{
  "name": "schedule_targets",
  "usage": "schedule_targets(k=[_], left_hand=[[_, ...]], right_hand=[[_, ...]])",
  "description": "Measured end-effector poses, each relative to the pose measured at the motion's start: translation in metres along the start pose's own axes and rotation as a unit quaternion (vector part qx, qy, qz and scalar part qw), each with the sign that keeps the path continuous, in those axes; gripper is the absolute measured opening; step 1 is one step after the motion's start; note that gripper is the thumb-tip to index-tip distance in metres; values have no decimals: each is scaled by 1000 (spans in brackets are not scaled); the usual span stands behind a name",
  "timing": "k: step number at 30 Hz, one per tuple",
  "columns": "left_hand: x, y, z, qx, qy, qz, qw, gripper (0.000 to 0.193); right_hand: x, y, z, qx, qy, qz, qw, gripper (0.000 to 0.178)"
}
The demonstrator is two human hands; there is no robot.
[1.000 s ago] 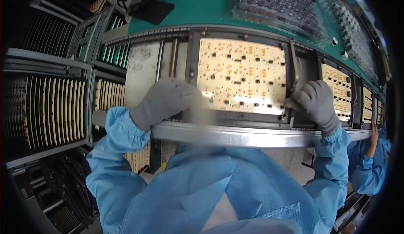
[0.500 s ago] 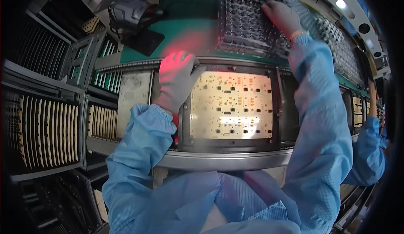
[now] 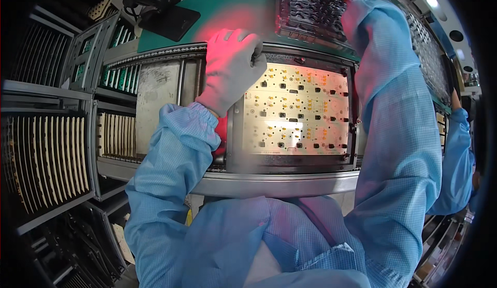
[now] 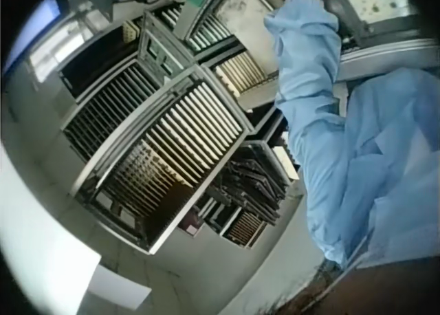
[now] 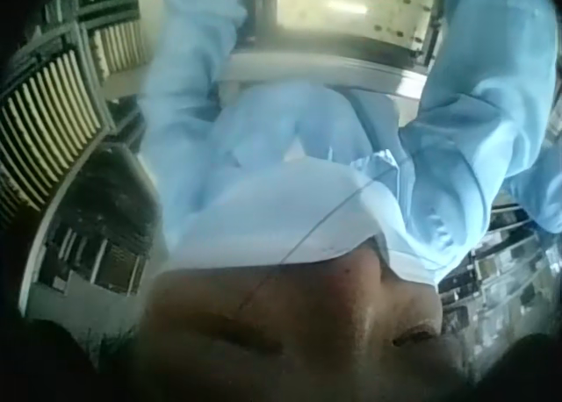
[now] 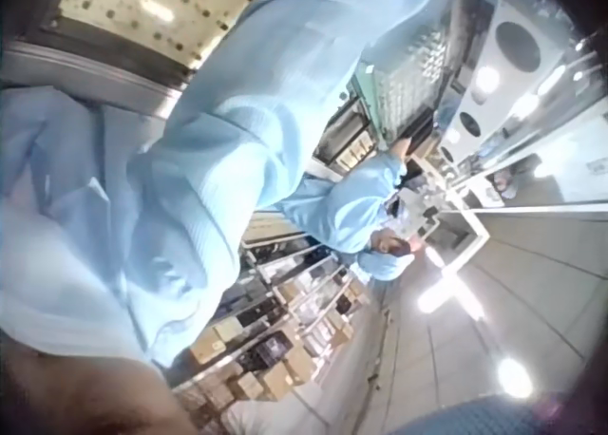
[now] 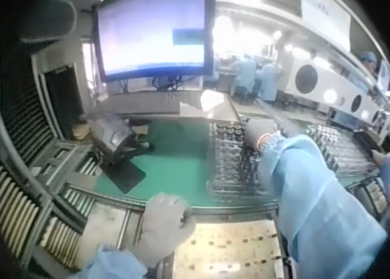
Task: The person places fixture frames onto a conveyor, loads circuit boards into the frames, inserts electronic components onto the boards, and slides the assembled units down the line before stacking remaining frames.
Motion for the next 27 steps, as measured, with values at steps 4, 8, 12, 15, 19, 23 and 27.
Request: schedule_targets(k=[4,8,12,15,19,23,27], left_hand=[[3,-5,4,11,-26,-5,1000,13],[11,-8,2,0,-109,-39,993,13],[23,-10,-9,-23,-183,24,983,13],[17,-5,-7,-15,-182,37,983,15],[24,-11,-4,-16,-178,48,983,15],[23,-16,-3,-9,-165,46,985,15],[22,-18,-1,-12,-156,64,986,17]], right_hand=[[12,-14,-5,-47,-2,21,999,24],[4,-40,-35,-195,201,2,960,21],[5,-145,-74,11,459,-14,888,28],[-11,-223,-69,108,536,43,836,23],[-5,-251,-66,151,480,42,863,26],[-3,-251,-61,148,501,49,851,31],[-5,-246,-59,121,407,-56,904,37]])
Point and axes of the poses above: each hand's wrist, its own y-axis towards the middle knuckle, its own z-axis out of the palm, x = y × z, the point moved 3 cm from there along y, towards the middle knuckle, and after that the axes turned 9 degrees about -x, right-handed, at the moved point
